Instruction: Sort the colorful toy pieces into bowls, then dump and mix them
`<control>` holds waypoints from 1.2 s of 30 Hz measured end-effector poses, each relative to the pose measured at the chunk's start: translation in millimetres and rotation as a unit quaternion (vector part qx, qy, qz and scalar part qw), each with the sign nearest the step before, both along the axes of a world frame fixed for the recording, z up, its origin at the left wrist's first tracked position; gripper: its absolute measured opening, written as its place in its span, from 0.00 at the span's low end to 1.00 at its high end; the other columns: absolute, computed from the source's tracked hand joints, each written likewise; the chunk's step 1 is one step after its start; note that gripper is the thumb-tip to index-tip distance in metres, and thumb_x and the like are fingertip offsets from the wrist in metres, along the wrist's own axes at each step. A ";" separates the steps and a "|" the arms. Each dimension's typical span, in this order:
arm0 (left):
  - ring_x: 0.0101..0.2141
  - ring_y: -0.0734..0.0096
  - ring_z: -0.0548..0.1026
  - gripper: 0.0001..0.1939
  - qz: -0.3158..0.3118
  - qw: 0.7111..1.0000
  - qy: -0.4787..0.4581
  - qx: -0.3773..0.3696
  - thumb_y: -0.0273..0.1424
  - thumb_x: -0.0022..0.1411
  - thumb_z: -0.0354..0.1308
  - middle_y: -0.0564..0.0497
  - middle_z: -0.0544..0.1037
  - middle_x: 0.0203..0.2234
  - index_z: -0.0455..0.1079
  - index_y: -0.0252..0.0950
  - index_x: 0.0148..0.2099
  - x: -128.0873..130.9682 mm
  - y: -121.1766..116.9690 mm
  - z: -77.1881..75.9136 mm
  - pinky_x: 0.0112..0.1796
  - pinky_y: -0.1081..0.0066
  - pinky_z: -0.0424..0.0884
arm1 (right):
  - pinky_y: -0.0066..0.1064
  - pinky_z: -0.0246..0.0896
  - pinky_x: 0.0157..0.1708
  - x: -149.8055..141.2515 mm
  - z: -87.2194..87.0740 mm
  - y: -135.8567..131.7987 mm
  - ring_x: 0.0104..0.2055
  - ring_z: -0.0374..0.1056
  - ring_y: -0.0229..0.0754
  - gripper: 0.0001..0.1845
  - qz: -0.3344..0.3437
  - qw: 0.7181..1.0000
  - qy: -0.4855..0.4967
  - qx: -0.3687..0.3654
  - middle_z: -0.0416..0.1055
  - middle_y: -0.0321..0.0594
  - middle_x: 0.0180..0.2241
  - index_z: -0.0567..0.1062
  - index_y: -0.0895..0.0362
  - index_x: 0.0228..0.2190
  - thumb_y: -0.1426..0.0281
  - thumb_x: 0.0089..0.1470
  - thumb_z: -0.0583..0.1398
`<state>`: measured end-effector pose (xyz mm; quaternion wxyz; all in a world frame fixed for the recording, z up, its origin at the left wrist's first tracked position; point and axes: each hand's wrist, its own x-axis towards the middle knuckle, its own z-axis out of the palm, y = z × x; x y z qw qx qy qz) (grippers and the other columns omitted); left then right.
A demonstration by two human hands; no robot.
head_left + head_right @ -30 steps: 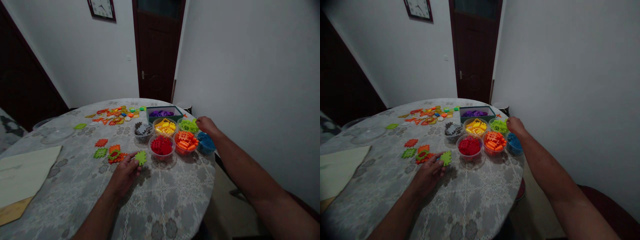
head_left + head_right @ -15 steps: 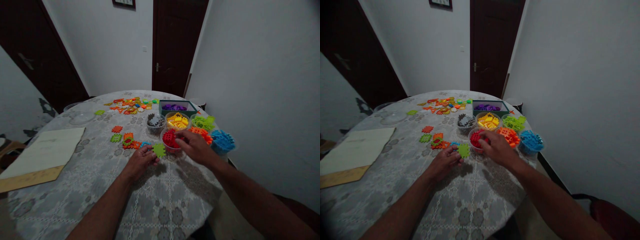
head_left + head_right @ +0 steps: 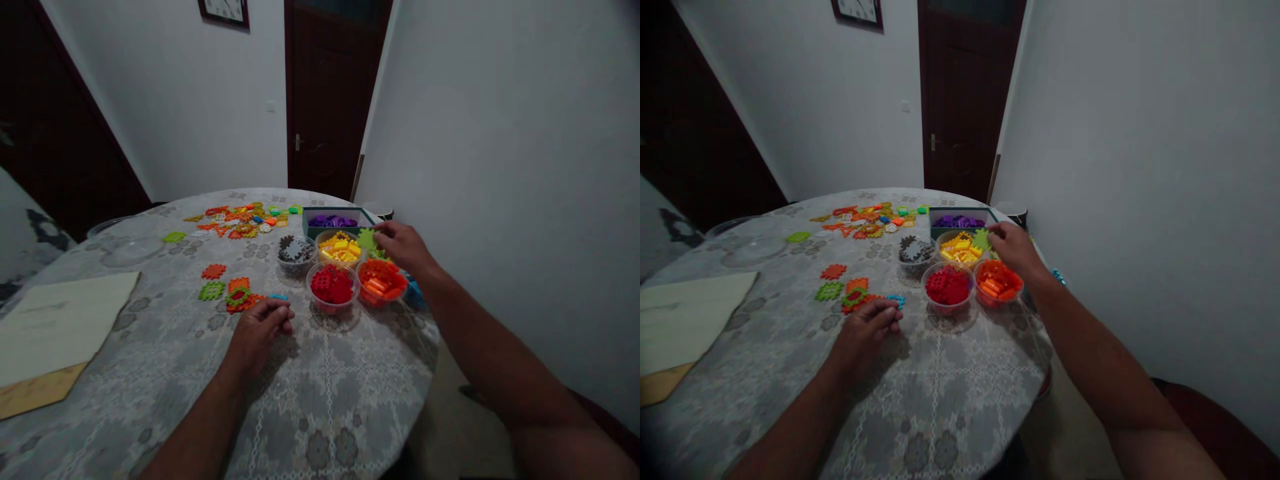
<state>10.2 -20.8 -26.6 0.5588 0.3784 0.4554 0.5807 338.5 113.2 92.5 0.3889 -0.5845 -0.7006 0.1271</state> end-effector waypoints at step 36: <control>0.72 0.41 0.60 0.36 0.231 0.711 0.658 -0.085 0.44 0.70 0.60 0.31 0.64 0.72 0.63 0.35 0.74 -137.0 84.2 -19.2 0.68 0.48 0.59 | 0.52 0.57 0.70 -199.7 -123.8 -127.8 0.74 0.57 0.63 0.30 0.235 0.938 -0.256 0.012 0.61 0.63 0.72 0.70 0.62 0.67 0.65 0.67 0.60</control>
